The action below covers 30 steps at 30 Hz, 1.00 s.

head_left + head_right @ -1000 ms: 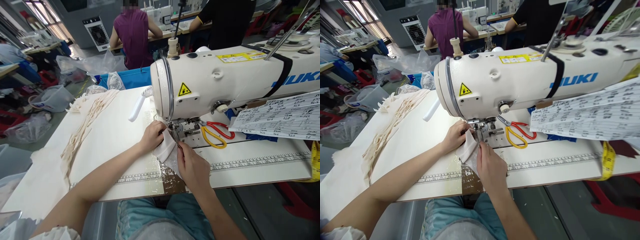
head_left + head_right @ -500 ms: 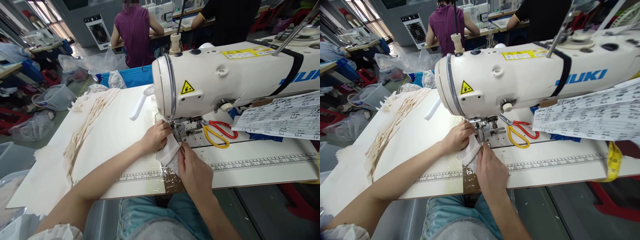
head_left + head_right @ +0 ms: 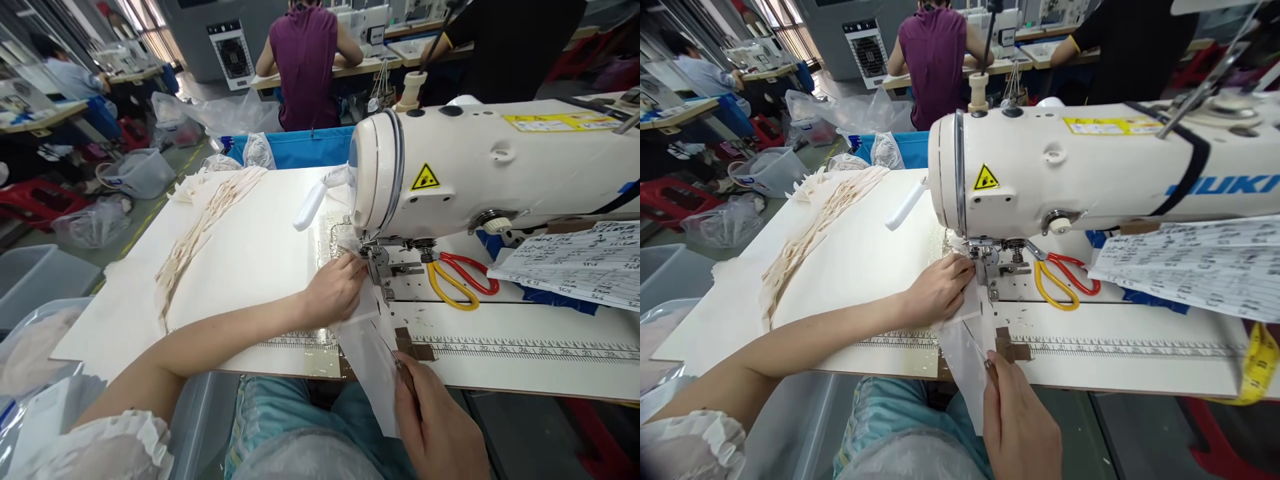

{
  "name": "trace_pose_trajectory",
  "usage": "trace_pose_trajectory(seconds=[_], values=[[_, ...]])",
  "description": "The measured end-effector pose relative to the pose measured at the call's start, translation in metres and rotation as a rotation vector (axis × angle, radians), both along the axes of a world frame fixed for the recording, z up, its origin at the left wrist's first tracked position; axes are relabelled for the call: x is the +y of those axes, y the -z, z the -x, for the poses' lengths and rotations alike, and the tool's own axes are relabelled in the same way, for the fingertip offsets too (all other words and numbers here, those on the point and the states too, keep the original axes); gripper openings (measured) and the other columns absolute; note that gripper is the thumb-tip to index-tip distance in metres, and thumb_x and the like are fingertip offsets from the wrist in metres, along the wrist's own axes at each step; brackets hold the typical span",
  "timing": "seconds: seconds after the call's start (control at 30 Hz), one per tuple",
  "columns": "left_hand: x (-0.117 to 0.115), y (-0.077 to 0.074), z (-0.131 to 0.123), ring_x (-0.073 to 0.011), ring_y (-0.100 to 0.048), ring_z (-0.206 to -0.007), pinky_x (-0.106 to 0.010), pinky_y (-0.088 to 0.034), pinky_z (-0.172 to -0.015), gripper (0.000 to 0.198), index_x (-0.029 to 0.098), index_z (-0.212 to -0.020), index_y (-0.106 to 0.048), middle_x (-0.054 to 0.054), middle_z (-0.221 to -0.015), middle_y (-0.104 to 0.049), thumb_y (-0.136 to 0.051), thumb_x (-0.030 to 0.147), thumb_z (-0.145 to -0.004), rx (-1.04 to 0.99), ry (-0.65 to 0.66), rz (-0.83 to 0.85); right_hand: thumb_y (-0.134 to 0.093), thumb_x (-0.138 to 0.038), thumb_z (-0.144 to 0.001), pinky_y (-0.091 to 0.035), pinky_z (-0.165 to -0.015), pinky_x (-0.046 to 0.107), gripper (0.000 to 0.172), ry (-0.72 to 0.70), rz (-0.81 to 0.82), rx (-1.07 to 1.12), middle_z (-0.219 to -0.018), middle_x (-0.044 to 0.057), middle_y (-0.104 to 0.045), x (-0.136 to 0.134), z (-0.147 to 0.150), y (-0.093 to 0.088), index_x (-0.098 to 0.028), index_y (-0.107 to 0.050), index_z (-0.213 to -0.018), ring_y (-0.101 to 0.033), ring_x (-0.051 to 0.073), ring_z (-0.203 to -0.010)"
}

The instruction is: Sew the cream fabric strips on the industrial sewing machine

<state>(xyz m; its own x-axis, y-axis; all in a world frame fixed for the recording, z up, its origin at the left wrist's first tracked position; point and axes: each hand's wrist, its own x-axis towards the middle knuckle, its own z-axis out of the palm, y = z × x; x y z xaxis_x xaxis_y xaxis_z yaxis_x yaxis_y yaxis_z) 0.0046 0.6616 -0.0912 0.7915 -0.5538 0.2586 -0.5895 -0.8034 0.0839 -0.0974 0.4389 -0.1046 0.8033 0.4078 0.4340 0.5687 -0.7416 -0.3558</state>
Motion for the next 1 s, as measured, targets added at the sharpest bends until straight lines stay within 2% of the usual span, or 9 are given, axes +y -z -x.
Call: trace_pose_trajectory(seconds=[0.17,0.3,0.63,1.0], values=[[0.017,0.006,-0.001,-0.0266,-0.048,-0.13,-0.044,-0.045,-0.111,0.043,0.005,-0.131,-0.055,-0.014,-0.136,-0.057,-0.04,0.016,-0.094,0.043,0.08,0.06,-0.035,-0.023,-0.104,-0.058,-0.058,0.023,0.029,-0.025,0.065,-0.102,-0.098,0.012,-0.075,0.005,-0.006,0.001,-0.012,-0.055,-0.122,-0.075,0.019,-0.083],[0.023,0.007,-0.004,-0.027,-0.049,-0.131,-0.044,-0.045,-0.111,0.043,0.005,-0.132,-0.056,-0.013,-0.136,-0.058,-0.04,0.018,-0.094,0.04,0.127,0.059,-0.034,-0.022,-0.104,-0.058,-0.056,0.023,0.029,-0.024,0.077,-0.079,-0.096,0.011,-0.075,0.005,-0.004,0.001,-0.012,-0.054,-0.122,-0.075,0.019,-0.082],[0.015,0.015,-0.001,-0.0299,-0.047,-0.134,-0.047,-0.045,-0.11,0.046,0.002,-0.134,-0.052,-0.02,-0.139,-0.055,-0.04,0.022,-0.095,-0.007,0.069,0.08,-0.03,-0.019,-0.103,-0.054,-0.047,0.023,0.03,0.0,0.139,-0.034,-0.091,0.011,-0.073,0.013,-0.015,-0.013,-0.01,-0.057,-0.114,-0.074,0.019,-0.075],[0.009,0.004,0.002,-0.0331,-0.045,-0.132,-0.05,-0.045,-0.107,0.045,0.002,-0.133,-0.053,-0.021,-0.138,-0.052,-0.038,0.02,-0.095,0.024,0.042,0.012,-0.031,-0.018,-0.102,-0.053,-0.047,0.023,0.03,0.009,0.154,-0.022,-0.091,0.009,-0.073,0.017,-0.026,-0.018,-0.011,-0.058,-0.112,-0.073,0.018,-0.072]])
